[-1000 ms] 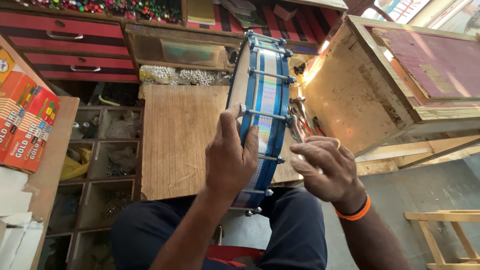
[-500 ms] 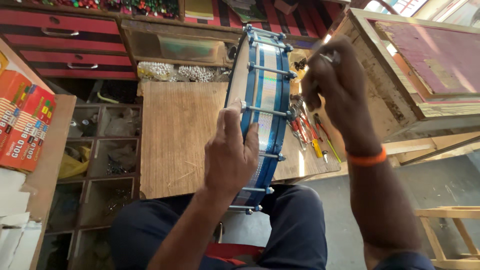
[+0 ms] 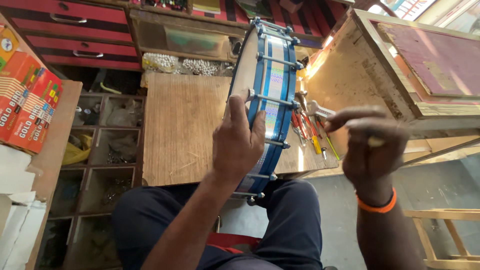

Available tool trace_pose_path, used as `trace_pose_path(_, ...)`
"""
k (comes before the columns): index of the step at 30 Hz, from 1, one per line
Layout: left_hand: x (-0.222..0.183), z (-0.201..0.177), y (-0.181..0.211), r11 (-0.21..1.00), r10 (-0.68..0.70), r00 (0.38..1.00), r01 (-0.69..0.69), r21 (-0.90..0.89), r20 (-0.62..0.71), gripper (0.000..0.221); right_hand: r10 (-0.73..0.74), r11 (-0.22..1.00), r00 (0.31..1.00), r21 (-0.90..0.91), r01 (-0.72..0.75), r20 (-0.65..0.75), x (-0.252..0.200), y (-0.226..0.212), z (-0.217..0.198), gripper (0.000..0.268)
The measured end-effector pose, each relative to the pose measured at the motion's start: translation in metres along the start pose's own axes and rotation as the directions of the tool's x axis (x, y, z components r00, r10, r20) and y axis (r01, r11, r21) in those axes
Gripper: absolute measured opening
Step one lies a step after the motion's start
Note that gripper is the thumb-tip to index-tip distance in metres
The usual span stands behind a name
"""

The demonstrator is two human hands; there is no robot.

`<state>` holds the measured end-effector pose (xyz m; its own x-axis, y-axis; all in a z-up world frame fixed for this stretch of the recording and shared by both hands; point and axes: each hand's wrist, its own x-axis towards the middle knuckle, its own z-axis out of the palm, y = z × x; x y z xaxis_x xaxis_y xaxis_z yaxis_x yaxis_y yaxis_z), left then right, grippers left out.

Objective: The person uses a wrench to tighten bolts on the rim of a drum, rotating the instrument to access each rod.

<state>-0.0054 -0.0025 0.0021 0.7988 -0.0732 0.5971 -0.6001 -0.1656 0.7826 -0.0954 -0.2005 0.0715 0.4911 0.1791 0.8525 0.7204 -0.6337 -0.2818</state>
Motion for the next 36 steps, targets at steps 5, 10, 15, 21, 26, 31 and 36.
trace_pose_path(5, -0.001, 0.001, -0.001, 1.0, -0.019, 1.0, 0.019, 0.021, -0.004, 0.04, -0.106, 0.971, 0.983, -0.195, 0.134, 0.148, -0.01, 0.005, 0.009, 0.008)
trace_pose_path(10, 0.002, -0.001, 0.0, 1.0, 0.011, 1.0, -0.011, 0.02, 0.005, 0.042, -0.276, 0.862, 0.904, -0.332, 0.384, 0.327, -0.005, 0.01, 0.019, 0.015)
trace_pose_path(15, 0.002, -0.001, -0.001, 0.999, 0.037, 0.999, -0.037, 0.021, 0.002, 0.041, -0.331, 0.791, 0.842, -0.361, 0.494, 0.427, -0.001, 0.008, 0.021, 0.016)
trace_pose_path(21, 0.001, 0.002, -0.006, 0.993, 0.087, 0.996, -0.088, 0.073, 0.027, 0.043, 0.007, 0.999, 0.985, -0.048, 0.002, 0.173, 0.03, 0.039, 0.019, 0.011)
trace_pose_path(26, 0.003, 0.004, -0.005, 0.992, 0.103, 0.995, -0.104, 0.074, 0.008, 0.039, 0.472, 0.795, 0.836, 0.273, -0.541, 0.281, 0.073, 0.078, 0.022, 0.009)
trace_pose_path(31, 0.006, 0.01, 0.005, 0.999, 0.003, 1.0, -0.003, 0.048, -0.001, 0.042, 0.576, 0.653, 0.751, 0.371, -0.66, 0.322, 0.091, 0.071, 0.018, 0.015)
trace_pose_path(36, -0.002, 0.006, 0.007, 0.999, -0.017, 1.0, 0.018, 0.03, -0.024, 0.043, 0.449, 0.853, 0.893, 0.302, -0.426, -0.008, 0.053, 0.024, -0.005, 0.015)
